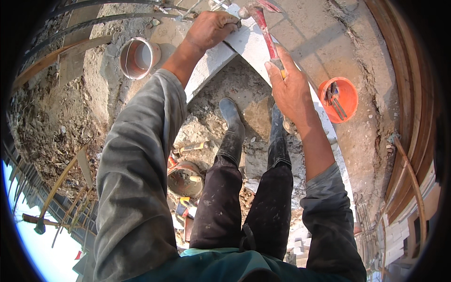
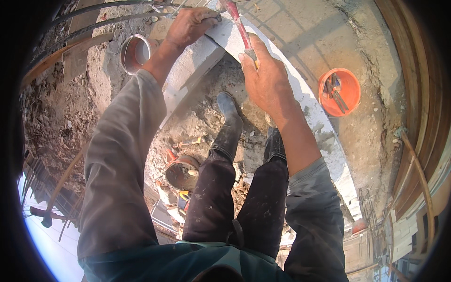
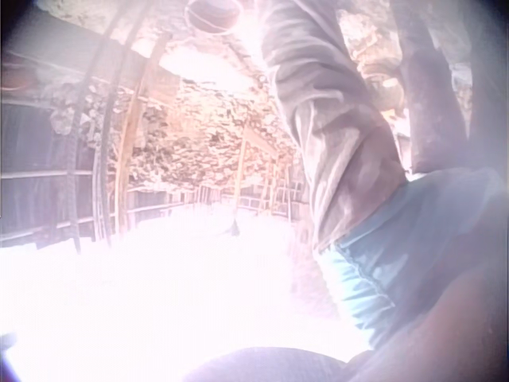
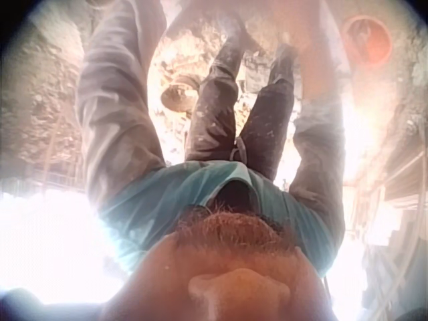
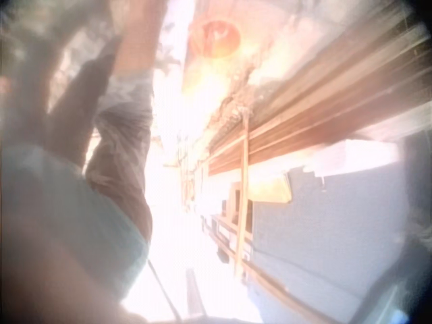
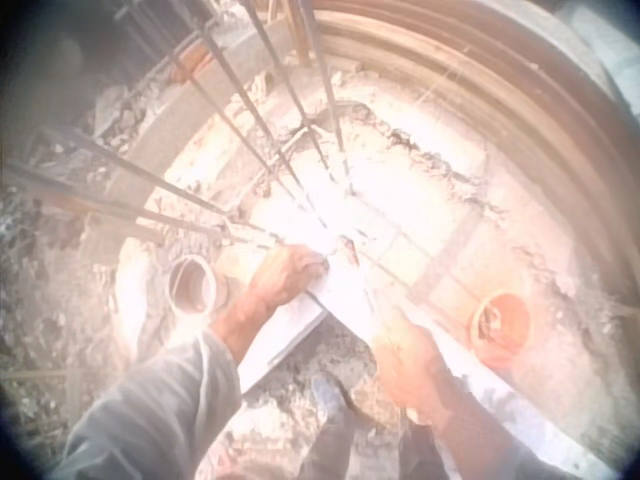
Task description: The person scoops mortar from a bucket with a trowel and spreads it onto a low wall. They then pick up a white block, place it on the mortar, and tap it into position with a hammer. The person repeats this process, adding more mortar and blocks to extend the wall.
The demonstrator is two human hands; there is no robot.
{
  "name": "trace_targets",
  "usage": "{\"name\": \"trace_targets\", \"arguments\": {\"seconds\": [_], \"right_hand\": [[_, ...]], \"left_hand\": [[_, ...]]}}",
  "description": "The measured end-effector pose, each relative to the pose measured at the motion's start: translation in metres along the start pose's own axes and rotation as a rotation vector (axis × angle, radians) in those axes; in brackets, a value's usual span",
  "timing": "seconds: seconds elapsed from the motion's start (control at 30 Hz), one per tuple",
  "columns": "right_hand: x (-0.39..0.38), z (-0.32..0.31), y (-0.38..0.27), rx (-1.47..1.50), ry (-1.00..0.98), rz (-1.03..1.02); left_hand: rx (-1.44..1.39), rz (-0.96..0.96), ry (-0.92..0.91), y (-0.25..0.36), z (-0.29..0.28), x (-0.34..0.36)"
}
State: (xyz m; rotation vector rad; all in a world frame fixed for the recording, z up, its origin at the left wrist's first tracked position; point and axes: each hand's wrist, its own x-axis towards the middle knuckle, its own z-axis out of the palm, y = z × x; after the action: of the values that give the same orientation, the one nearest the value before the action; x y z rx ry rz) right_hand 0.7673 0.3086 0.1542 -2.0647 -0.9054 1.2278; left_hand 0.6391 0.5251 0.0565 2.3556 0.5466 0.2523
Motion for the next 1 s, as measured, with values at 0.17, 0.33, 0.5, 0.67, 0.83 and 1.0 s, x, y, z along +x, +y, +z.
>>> {"name": "trace_targets", "arguments": {"seconds": [0.17, 0.33, 0.5, 0.67, 0.83, 1.0], "right_hand": [[-0.001, 0.02, 0.013, 0.243, 0.185, -0.155], [0.002, 0.015, 0.014, 0.164, 0.14, -0.102], [-0.002, 0.009, 0.003, 0.135, 0.127, -0.067], [-0.004, 0.012, 0.008, 0.268, 0.181, -0.064], [0.001, 0.005, 0.006, 0.182, 0.06, -0.004], [-0.005, 0.019, 0.009, 0.285, 0.183, -0.1]], "left_hand": [[-0.016, 0.015, -0.043, -0.004, -0.001, 0.0], [0.0, 0.003, -0.068, -0.002, -0.002, 0.0], [-0.049, -0.015, -0.044, -0.004, 0.0, 0.0], [-0.007, 0.041, -0.06, -0.004, 0.0, -0.001], [-0.024, 0.088, -0.023, -0.009, 0.003, -0.003], [0.049, 0.012, 0.069, -0.005, 0.013, -0.018]]}}
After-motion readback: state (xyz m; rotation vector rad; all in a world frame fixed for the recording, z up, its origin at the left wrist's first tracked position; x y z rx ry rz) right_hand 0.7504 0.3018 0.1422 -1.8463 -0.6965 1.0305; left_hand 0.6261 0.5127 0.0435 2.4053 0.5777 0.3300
